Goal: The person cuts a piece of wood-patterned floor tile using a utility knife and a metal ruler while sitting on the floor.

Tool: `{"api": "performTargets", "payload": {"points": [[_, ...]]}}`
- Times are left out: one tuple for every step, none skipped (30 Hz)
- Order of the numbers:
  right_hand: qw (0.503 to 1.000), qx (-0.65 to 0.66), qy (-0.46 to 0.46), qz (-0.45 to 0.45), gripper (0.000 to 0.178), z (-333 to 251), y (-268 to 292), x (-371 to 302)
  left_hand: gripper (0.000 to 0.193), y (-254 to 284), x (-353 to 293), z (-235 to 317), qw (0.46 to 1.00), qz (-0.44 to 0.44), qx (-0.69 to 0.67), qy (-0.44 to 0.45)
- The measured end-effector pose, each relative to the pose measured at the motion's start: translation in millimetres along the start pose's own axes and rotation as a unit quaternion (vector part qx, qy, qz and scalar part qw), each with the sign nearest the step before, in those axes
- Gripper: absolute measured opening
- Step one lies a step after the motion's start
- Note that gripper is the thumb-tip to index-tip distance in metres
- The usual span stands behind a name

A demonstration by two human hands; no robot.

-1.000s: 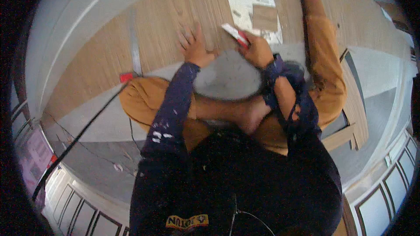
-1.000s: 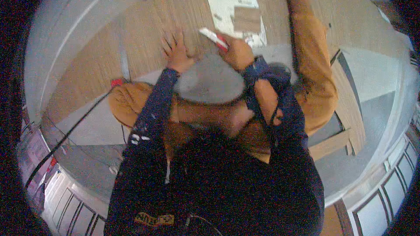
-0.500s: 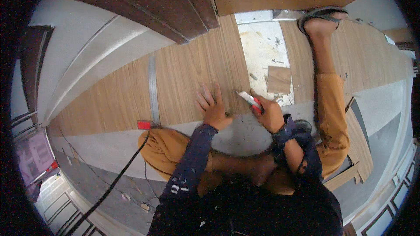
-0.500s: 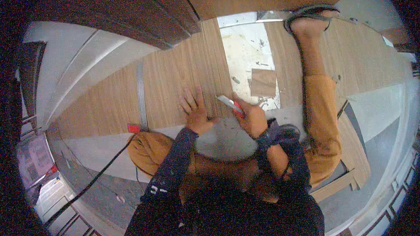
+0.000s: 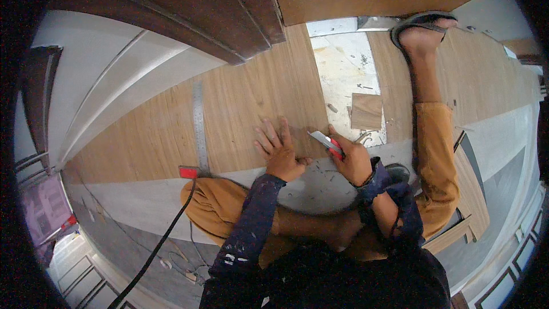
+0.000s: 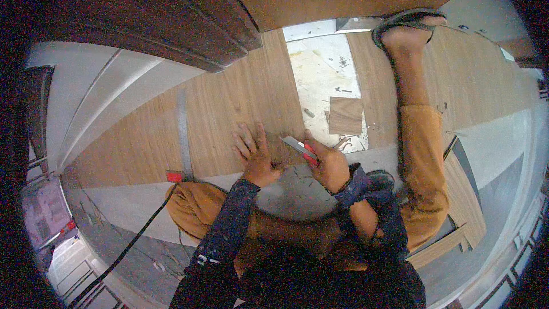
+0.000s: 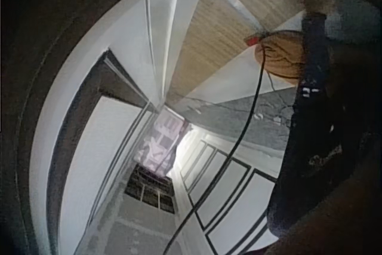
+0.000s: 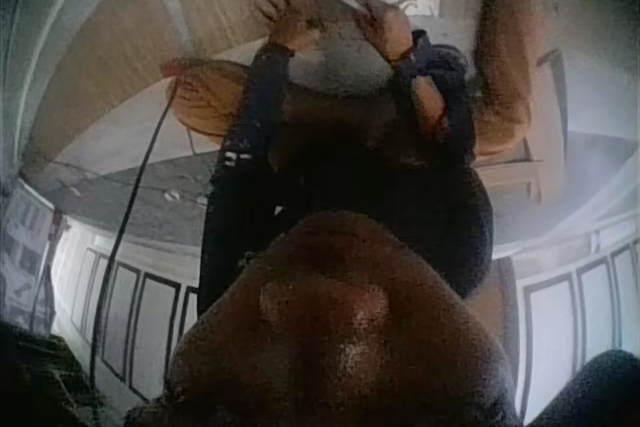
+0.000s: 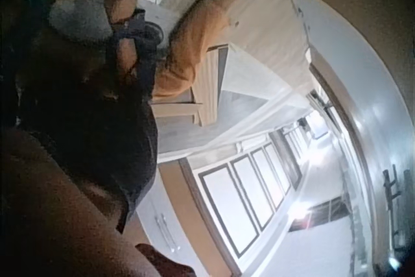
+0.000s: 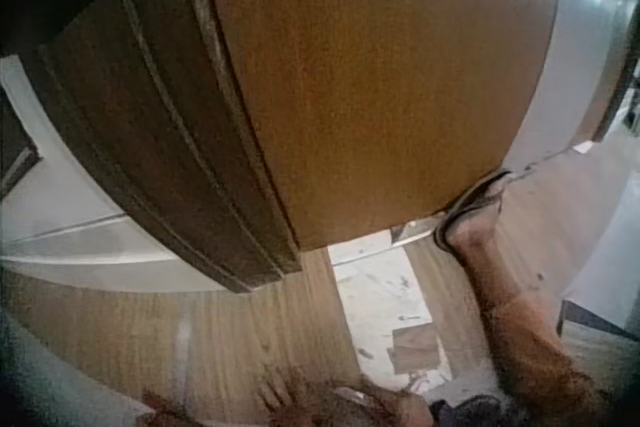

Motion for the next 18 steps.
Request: {"api": "performTargets", "payload": {"points": [[1.000, 0.000, 0.000, 0.001, 0.054, 0.2, -0.5, -0.1, 0.144, 0.0, 0.0, -0.1, 1.000, 0.000, 0.000, -0.001], [1.000, 0.005, 0.012, 0.010, 0.056, 1.1, -1.3, 0.1, 0.144, -0.7, 0.6, 0.0, 1.000, 0.002, 0.005, 0.001], [0.999, 0.011, 0.025, 0.019, 0.058, 2.1, -2.5, -0.1, 0.144, -1.3, 0.9, -0.3, 1.000, 0.003, 0.009, 0.003], [0.999, 0.010, 0.026, 0.019, 0.058, 4.0, -4.8, -0.7, 0.144, -1.1, 1.1, -1.6, 1.000, 0.004, 0.008, 0.003], [1.000, 0.009, 0.024, 0.009, 0.059, 6.0, -6.6, -1.0, 0.144, -0.3, 1.7, -2.2, 1.000, -0.001, 0.009, 0.002], [1.000, 0.008, 0.022, -0.002, 0.060, 6.9, -6.9, -1.4, 0.144, 0.3, 2.2, -2.5, 1.000, -0.006, 0.010, 0.001], [1.000, 0.006, 0.023, -0.001, 0.060, 6.0, -6.5, -2.0, 0.144, -0.6, 1.3, -3.2, 1.000, -0.004, 0.009, 0.001], [0.999, -0.001, 0.041, 0.013, 0.061, 3.7, -7.4, -2.0, 0.144, -0.8, 0.4, -4.2, 1.000, 0.005, 0.006, -0.005], [0.998, -0.008, 0.060, 0.026, 0.063, 2.8, -7.0, -2.0, 0.145, -1.2, 0.4, -4.0, 1.000, 0.014, 0.003, -0.010], [0.998, -0.008, 0.060, 0.028, 0.063, 4.2, -5.8, -2.0, 0.145, -2.0, 1.0, -2.9, 1.000, 0.015, 0.004, -0.011], [0.998, -0.015, 0.055, 0.014, 0.066, 5.7, -5.7, -3.5, 0.145, 0.4, -0.1, -0.4, 1.000, 0.002, 0.007, -0.002], [0.998, -0.022, 0.050, 0.001, 0.069, 7.1, -5.6, -5.1, 0.145, 1.3, -0.6, 1.4, 1.000, -0.011, 0.011, 0.008], [0.999, -0.021, 0.049, 0.002, 0.069, 6.9, -5.0, -5.3, 0.145, 0.2, 0.5, 1.7, 1.000, -0.012, 0.012, 0.006], [0.999, -0.028, 0.030, -0.002, 0.068, 5.6, -4.3, -4.1, 0.145, -1.5, 1.7, 1.0, 1.000, -0.019, 0.017, 0.012], [0.999, -0.035, 0.012, -0.006, 0.066, 4.8, -4.0, -3.7, 0.145, -3.5, 1.8, -0.1, 0.999, -0.026, 0.022, 0.017], [0.999, -0.034, 0.012, -0.006, 0.066, 5.1, -4.8, -4.5, 0.145, -5.8, 0.6, -1.7, 0.999, -0.026, 0.024, 0.017], [0.999, -0.038, 0.039, 0.004, 0.065, 5.1, -4.1, -3.9, 0.145, -4.2, 0.9, -1.3, 1.000, -0.013, 0.020, 0.014], [0.997, -0.043, 0.066, 0.014, 0.065, 4.6, -2.7, -3.5, 0.146, -2.6, 0.8, -0.6, 1.000, -0.001, 0.017, 0.012]]}}
Point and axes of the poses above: each hand's wrist, its own x-axis towards the middle knuckle, its own y-axis out of the back of the hand, z = x × y, the point moved 1 cm from there along x, towards the middle knuckle, and after that the axes turned 3 degrees about z, right-handed, at the moved point
